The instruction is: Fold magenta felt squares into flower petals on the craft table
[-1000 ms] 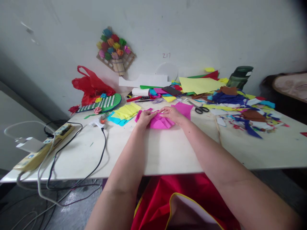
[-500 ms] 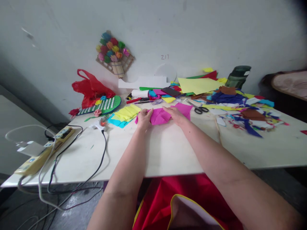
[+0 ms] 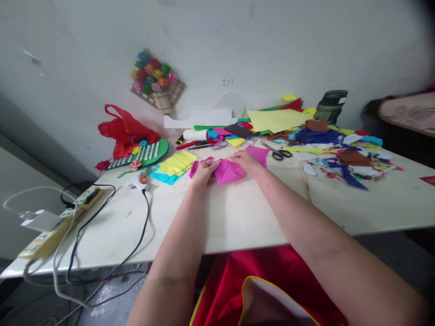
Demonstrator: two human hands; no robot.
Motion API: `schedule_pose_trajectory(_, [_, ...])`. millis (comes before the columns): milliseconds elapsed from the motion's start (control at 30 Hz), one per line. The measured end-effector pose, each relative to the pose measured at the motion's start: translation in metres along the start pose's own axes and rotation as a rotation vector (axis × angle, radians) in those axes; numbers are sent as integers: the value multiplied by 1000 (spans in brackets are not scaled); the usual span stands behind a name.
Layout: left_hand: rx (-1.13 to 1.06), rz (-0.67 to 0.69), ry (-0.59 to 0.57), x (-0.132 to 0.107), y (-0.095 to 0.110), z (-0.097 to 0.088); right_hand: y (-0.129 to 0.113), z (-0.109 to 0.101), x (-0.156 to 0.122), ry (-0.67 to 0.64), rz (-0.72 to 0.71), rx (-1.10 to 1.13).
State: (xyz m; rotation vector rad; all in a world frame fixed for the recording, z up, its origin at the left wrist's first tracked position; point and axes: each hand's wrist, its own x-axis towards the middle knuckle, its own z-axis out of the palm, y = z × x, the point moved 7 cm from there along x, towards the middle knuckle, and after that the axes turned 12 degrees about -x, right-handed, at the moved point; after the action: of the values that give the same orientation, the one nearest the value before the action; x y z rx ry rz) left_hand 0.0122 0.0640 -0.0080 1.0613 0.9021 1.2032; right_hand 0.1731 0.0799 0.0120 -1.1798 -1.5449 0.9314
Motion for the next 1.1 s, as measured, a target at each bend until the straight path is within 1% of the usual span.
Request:
schedule_pose_trajectory(33, [-29,-28,-65,-2,0,3,-1,1,0,-22,-8,-13])
schedule_pose_trajectory(100, [-59,-61,-106,-5,3,3,-3,4,-1,-93,-28,-42])
schedule_pose_trajectory(167, [-59,-59,-139,-8,7,3,-6,9,-4,-182,-49,-73])
schedule_pose_trajectory(233, [5,-70,-218,-11,9,7,-9,14,-7,-247,-62,-100])
schedule_pose_trajectory(300, [96,-89,-301,-13,7,11,-11,17,-11,-280,-64,-117])
schedule_pose_trajectory(367, [163,-90,-336,-13,5,13,-11,18,-12,-283,-54,-119])
schedule_pose_trajectory(400, [177,-80,-328,-13,4,13,-11,18,-12,-266,-44,-102])
schedule_pose_trajectory(467, [164,-53,-276,-9,3,10,-9,13,-9,-183,-16,-16])
schedule_pose_trajectory(533, [104,-17,-198,-6,3,6,-4,8,-5,-94,45,132])
schedule_pose_trajectory(567, [62,-10,-167,-4,3,5,-1,6,-3,-72,88,213])
schedule_pose_trajectory(633, [-19,9,-112,-1,3,3,5,5,-2,-70,177,359])
schedule_pose_trajectory(700, [-96,69,-55,2,7,0,7,6,-2,-102,246,470])
schedule_pose_trajectory(767, [-150,137,6,4,11,-3,6,9,-4,-153,285,528])
schedule_pose_trajectory(867, [-172,181,84,7,11,-7,3,16,-8,-249,291,506])
schedule_pose_trajectory(933, [-169,190,125,8,10,-9,4,20,-9,-270,275,427])
schedule_pose_trajectory(1033, [-135,197,144,9,8,-10,10,19,-7,-190,263,275])
schedule_pose_trajectory(1100, [-101,202,113,8,8,-8,12,15,-5,-119,256,184])
